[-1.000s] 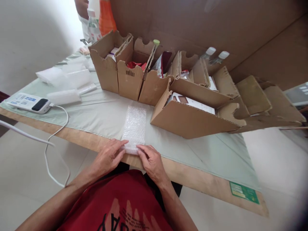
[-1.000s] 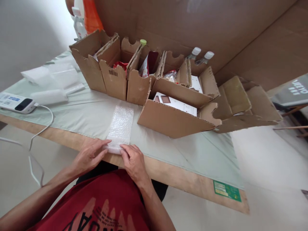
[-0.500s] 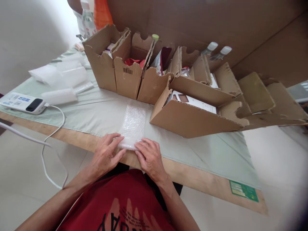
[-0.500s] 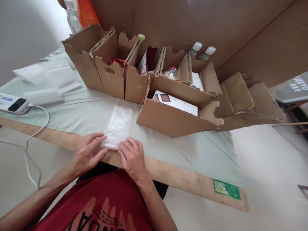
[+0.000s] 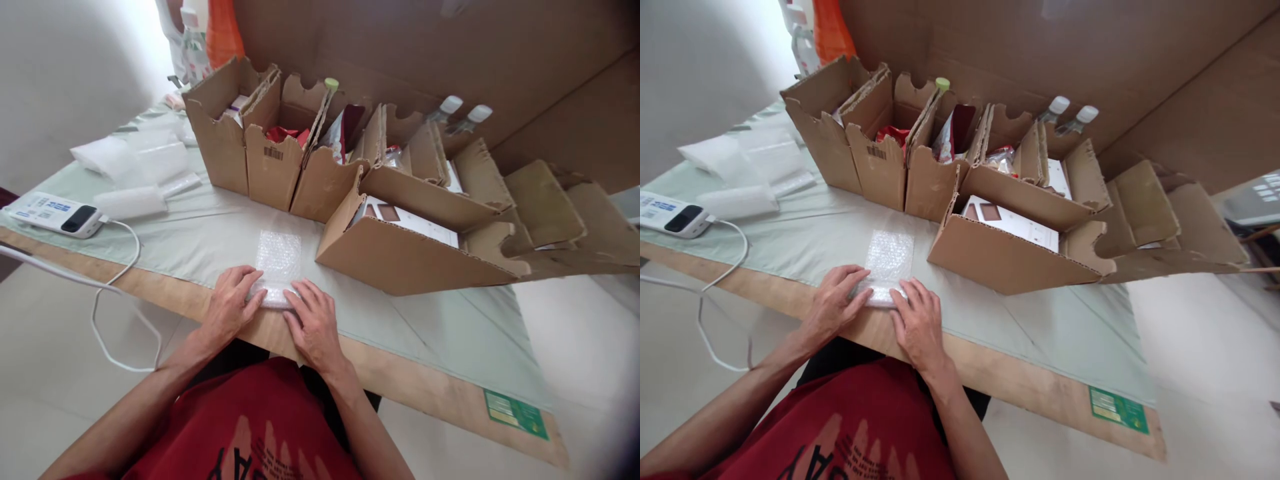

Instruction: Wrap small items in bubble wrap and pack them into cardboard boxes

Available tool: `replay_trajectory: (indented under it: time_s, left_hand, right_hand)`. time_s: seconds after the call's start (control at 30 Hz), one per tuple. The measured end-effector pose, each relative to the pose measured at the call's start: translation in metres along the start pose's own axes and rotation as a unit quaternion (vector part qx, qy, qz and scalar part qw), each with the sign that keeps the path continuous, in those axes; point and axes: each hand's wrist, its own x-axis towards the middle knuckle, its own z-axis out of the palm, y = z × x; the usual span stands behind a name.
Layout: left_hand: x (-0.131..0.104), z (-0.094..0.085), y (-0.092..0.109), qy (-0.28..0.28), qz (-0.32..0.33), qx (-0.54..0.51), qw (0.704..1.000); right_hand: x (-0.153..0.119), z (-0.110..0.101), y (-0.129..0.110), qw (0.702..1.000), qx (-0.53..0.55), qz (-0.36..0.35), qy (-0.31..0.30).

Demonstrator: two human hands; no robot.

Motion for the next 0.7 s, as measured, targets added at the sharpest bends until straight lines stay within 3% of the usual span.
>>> replay_trajectory:
  time_s: [0.13, 0.23, 0.3, 0.47, 0.6, 0.7]
  left_hand:
    - [-0.014, -0.013, 0.006, -0.02, 0.039, -0.057, 0.997]
    - [-0.023, -0.02, 0.009, -0.046, 0.028, -0.099, 0.994]
    - [-0.025, -0.021, 0.009, -0.054, 0.008, -0.097, 0.994]
    - [-0.013, -0.013, 0.005, -0.036, -0.05, -0.052, 0.997]
    - [-0.013, -0.011, 0.006, -0.014, -0.082, -0.053, 0.995]
    - [-0.024, -0.015, 0.015, 0.01, -0.179, -0.167, 0.969]
  right_hand:
    - [0.008, -0.008, 0.001, 0.999, 0.04, 0.011, 0.005]
    - [0.004, -0.017, -0.003, 0.995, 0.091, 0.029, -0.034]
    - [-0.002, -0.02, -0.006, 0.993, 0.103, 0.043, -0.034]
    - [-0.011, -0.013, -0.013, 0.997, 0.034, 0.033, 0.062]
    - [-0.001, -0.002, -0.011, 1.0, -0.006, -0.017, 0.002]
    - [0.009, 0.002, -0.006, 0.999, 0.033, 0.018, 0.004]
